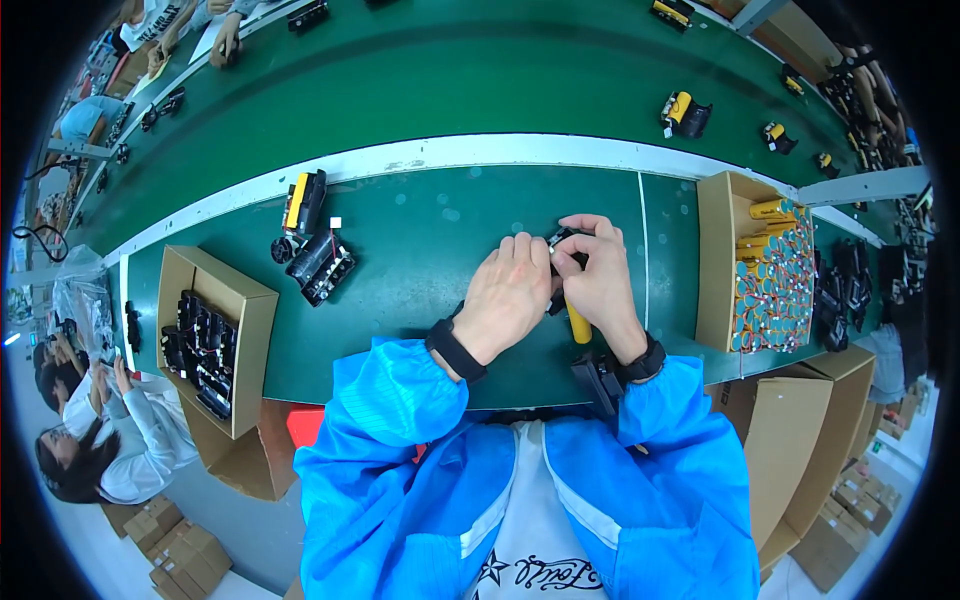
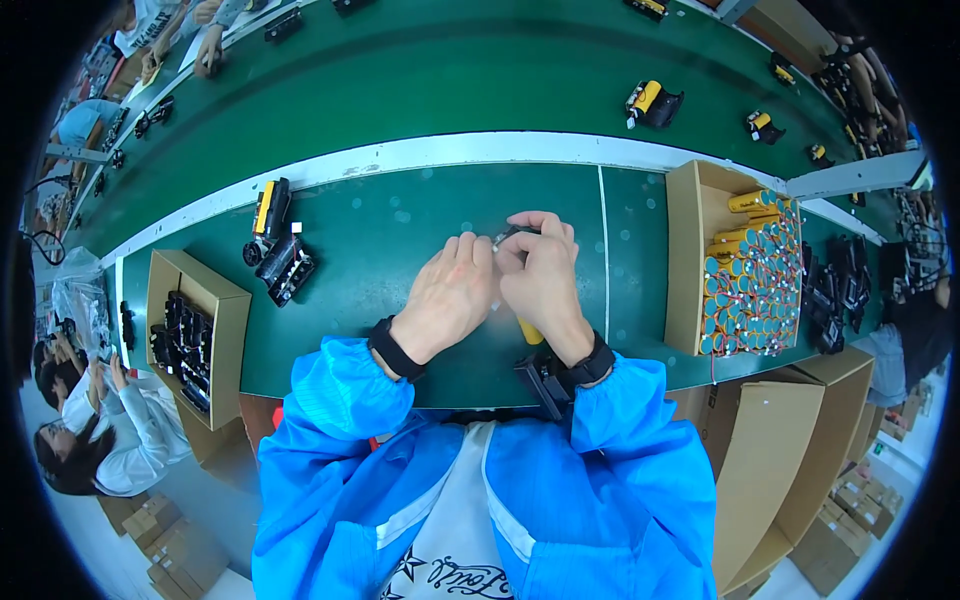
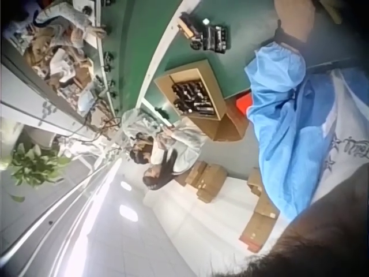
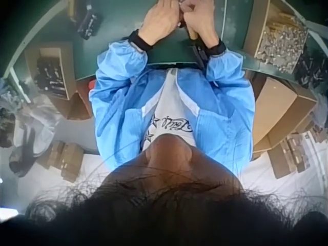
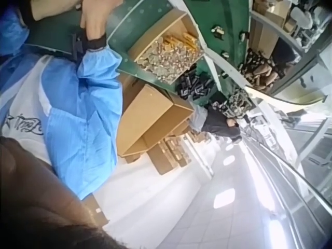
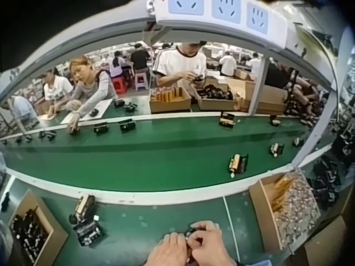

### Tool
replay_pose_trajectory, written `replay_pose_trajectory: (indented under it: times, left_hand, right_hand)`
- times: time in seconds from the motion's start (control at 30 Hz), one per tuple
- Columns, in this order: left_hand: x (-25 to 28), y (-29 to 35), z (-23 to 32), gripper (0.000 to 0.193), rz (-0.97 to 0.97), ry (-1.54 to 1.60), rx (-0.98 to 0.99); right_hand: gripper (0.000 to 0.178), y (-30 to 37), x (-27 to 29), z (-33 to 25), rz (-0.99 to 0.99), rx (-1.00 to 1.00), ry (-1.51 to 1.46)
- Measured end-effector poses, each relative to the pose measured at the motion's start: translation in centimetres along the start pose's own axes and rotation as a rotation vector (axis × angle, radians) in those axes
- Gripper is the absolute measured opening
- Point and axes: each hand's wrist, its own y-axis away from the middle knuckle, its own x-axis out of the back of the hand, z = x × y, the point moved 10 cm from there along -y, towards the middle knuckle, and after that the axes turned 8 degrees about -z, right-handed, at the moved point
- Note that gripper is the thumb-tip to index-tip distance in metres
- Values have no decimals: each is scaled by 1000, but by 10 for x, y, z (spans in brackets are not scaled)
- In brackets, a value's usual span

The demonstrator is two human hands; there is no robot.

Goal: The person assembles battery packs by hand by picking up a battery and a plastic housing, inserting the battery, and connecting the wires. They then place the assembled unit onto a conveyor belt and repeat the process.

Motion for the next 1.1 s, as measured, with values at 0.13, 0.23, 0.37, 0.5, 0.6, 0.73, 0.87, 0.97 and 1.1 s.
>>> replay_pose_trajectory:
  times: [0.13,0.23,0.37,0.5,0.6,0.73,0.87,0.97,1.1]
  left_hand:
    - [9,4,-6,32,75,36,61]
    - [7,-1,-6,34,66,59,95]
    - [2,0,-4,35,40,57,107]
    - [2,3,0,35,40,43,161]
    - [1,1,4,36,56,25,203]
    - [0,-4,10,38,101,-21,234]
    - [-2,-4,7,38,139,-70,258]
    - [-3,-5,6,37,143,-78,275]
    - [-5,-5,3,35,133,-58,307]
  right_hand:
    - [11,31,12,13,8,-71,-170]
    - [16,54,20,36,-12,-232,-458]
    - [27,58,1,39,-303,-421,-440]
    - [31,45,24,14,-231,-96,174]
    - [34,47,58,-21,229,183,597]
    - [32,43,56,4,266,165,104]
    - [31,51,58,-17,268,260,128]
    - [29,43,58,-13,246,227,95]
    - [27,42,48,-32,247,276,18]
